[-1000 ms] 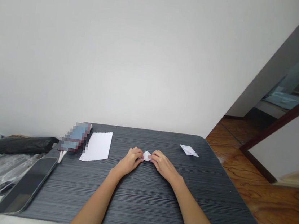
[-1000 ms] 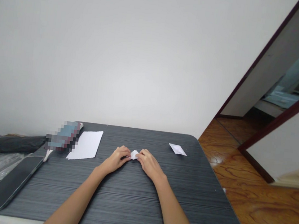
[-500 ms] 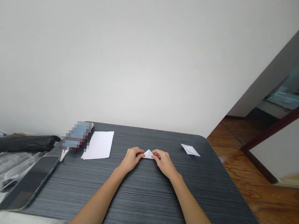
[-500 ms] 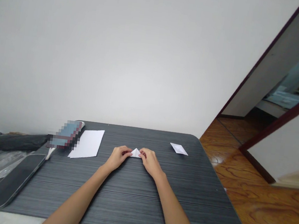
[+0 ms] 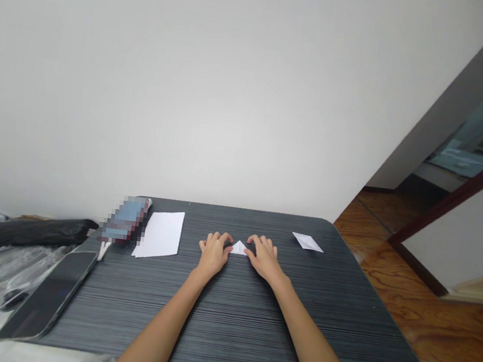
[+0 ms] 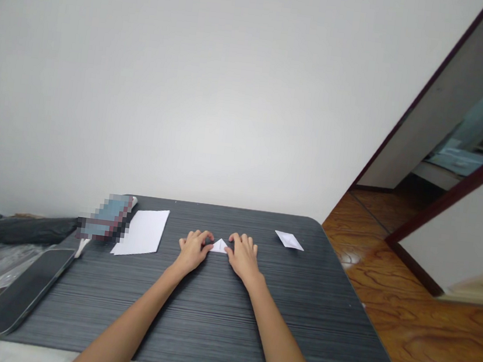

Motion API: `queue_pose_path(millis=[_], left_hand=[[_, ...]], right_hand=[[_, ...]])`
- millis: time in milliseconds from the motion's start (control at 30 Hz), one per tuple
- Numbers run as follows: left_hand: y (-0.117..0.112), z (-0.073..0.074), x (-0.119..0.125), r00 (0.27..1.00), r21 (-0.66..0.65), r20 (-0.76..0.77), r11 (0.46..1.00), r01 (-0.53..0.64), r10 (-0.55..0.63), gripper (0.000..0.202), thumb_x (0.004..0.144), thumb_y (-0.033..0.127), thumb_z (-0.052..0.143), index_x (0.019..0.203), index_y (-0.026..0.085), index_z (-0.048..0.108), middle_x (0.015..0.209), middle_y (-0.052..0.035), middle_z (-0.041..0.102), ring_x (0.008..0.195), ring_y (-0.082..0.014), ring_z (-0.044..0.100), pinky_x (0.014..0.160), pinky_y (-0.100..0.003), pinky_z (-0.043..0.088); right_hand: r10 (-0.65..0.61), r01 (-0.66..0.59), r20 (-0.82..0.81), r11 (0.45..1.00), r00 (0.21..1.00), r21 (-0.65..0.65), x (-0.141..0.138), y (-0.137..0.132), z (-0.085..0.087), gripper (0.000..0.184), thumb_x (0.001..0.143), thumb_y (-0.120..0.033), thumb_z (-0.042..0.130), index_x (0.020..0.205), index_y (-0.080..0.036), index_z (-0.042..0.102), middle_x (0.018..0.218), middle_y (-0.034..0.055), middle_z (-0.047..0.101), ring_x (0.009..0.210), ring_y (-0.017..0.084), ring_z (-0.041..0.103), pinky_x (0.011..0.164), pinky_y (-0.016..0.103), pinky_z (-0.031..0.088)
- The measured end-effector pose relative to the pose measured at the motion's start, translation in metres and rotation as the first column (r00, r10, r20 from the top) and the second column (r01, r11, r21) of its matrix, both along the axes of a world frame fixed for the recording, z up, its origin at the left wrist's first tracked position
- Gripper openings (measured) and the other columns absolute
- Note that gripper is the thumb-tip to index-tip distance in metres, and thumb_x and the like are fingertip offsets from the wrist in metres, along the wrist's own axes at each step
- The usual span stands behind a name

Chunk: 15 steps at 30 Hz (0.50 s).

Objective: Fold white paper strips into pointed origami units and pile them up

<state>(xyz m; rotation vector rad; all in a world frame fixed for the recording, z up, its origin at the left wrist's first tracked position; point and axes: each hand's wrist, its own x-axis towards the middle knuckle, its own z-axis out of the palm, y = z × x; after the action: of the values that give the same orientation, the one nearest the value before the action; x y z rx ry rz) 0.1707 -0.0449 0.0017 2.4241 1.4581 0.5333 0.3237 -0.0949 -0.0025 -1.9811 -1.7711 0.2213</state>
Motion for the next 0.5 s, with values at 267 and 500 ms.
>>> queue_pose_path(millis=[267,500], left_hand=[[-0.004,0.006,-0.002,0.964,0.118,0.010,0.958,0.263,-0.266,0.029,0.080,0.013,0.034,0.093,0.025,0.057,0.096,-0.0052,0.046,0.090,-0.0194,0.038,0.074,-0.035,0.033],[-0.015,0.006,0.011,0.902,0.206,-0.160,0.880,0.427,-0.400,0.021,0.080,0.023,0.043,0.081,0.013,0.060,0.088,-0.0100,0.046,0.086,-0.0212,0.041,0.076,-0.034,0.037]], right_hand=[[-0.050,0.052,0.077,0.998,0.996,-0.019,0.001,-0.009,-0.002,0.022,0.079,-0.026,0.041,0.098,-0.033,0.047,0.089,0.0033,0.042,0.084,0.020,0.037,0.071,0.035,0.026],[-0.041,0.041,0.045,0.999,0.998,0.003,0.000,-0.007,-0.004,0.020,0.077,-0.023,0.042,0.093,-0.032,0.049,0.088,0.0028,0.044,0.084,0.019,0.037,0.071,0.034,0.025]])
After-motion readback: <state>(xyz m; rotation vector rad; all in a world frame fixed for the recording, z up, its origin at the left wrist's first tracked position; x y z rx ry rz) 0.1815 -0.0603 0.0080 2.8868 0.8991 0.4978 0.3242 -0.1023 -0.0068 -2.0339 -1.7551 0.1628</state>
